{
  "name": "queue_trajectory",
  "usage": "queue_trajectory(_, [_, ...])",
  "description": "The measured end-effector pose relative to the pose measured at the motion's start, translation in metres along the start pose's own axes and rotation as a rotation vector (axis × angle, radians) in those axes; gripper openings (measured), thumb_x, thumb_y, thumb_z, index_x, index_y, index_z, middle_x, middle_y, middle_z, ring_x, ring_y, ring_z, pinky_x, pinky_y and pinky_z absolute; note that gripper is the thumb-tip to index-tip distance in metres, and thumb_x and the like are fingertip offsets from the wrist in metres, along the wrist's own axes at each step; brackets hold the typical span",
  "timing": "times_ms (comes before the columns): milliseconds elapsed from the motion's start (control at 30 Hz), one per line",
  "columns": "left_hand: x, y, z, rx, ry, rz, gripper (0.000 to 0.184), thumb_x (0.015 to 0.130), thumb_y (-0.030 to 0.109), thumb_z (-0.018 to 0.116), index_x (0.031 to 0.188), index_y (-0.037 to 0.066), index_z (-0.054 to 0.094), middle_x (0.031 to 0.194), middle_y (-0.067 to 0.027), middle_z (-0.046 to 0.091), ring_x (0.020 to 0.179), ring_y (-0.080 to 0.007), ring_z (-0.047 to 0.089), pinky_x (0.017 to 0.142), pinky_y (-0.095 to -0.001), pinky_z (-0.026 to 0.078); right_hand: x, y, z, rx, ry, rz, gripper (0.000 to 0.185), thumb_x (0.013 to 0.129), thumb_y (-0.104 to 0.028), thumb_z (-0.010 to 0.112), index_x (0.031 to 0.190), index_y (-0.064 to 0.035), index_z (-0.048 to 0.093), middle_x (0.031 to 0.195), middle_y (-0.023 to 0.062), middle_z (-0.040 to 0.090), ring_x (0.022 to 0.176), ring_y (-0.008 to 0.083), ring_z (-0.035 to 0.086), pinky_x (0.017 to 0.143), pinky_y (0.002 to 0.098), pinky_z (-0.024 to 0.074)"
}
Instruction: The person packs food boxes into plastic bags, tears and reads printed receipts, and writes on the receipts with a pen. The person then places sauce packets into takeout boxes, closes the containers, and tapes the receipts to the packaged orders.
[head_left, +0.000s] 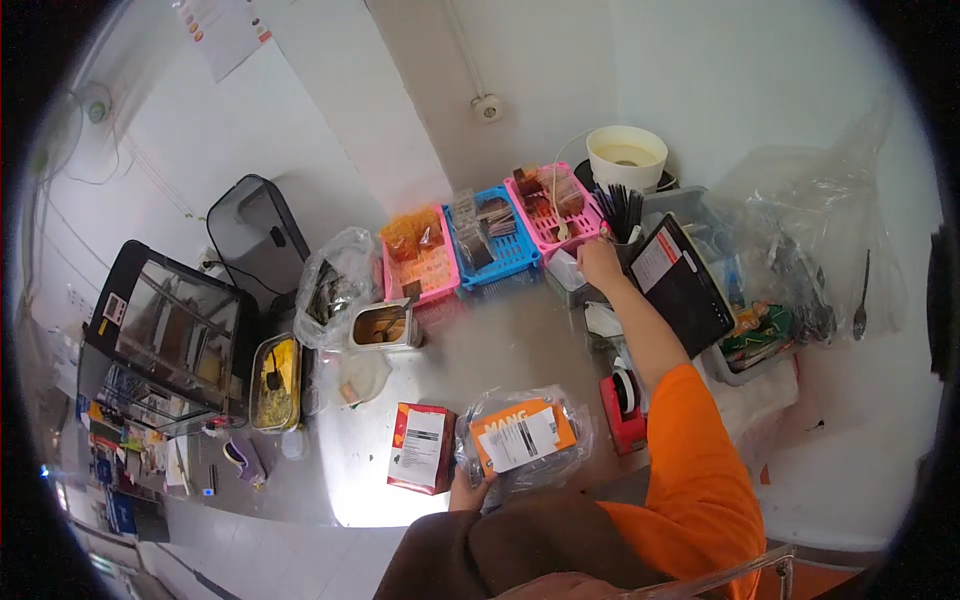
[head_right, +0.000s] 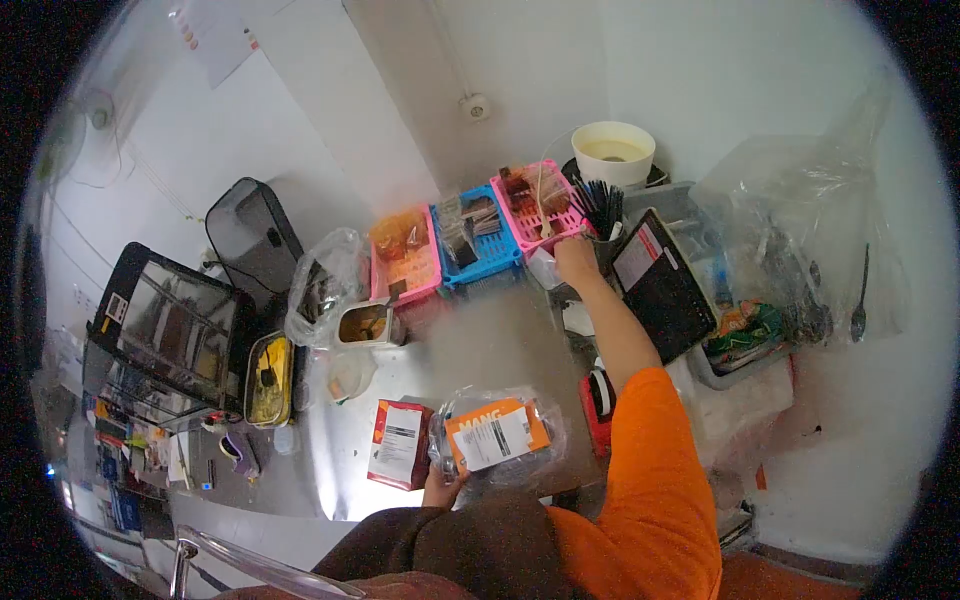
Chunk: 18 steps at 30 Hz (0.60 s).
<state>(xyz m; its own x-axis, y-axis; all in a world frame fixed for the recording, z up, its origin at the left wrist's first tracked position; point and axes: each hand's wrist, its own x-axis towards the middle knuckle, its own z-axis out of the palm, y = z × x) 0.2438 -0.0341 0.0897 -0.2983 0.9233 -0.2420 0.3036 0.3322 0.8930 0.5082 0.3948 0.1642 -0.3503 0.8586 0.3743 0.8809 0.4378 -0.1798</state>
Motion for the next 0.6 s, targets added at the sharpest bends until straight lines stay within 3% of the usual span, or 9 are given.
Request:
queue_trajectory(333, [-0.007, 0.024, 0.003, -0.077, 0.008, 0.076, 0.057, 0.074, 0.021, 0.069, 0.116, -0.003, 0.038, 0.106, -0.0157, 0.054, 0.099, -0.0225, 0.051, 0.084, -0.0333, 0.040, 0.014, 0.015, 0.032, 0.140, 0.021, 0.142, 0.009, 0.066, -0.014, 0.063, 0.066, -0.0048, 0.062, 0.068, 0.0177, 0.059, 0.066, 0.0322, 0.059, 0.063, 0.0406, 0.0456])
queue_trajectory(433, [-0.009, 0.026, 0.001, -0.068, -0.014, 0.025, 0.058, 0.076, 0.023, 0.067, 0.118, -0.002, 0.036, 0.110, -0.0161, 0.051, 0.101, -0.0223, 0.049, 0.085, -0.0336, 0.038, 0.007, 0.009, 0.013, 0.178, -0.020, 0.095, 0.015, 0.073, -0.010, 0.052, 0.073, 0.0002, 0.062, 0.071, 0.0201, 0.059, 0.070, 0.0362, 0.060, 0.064, 0.0425, 0.0480])
queue_trajectory(600, [-0.006, 0.022, 0.002, -0.023, 0.020, 0.097, 0.058, 0.074, 0.021, 0.069, 0.116, -0.003, 0.038, 0.107, -0.0163, 0.055, 0.099, -0.0231, 0.052, 0.085, -0.0337, 0.040, 0.009, 0.013, 0.022, 0.286, 0.116, 0.143, 0.009, 0.070, -0.010, 0.057, 0.071, -0.0020, 0.061, 0.070, 0.0188, 0.059, 0.071, 0.0341, 0.059, 0.066, 0.0434, 0.0465])
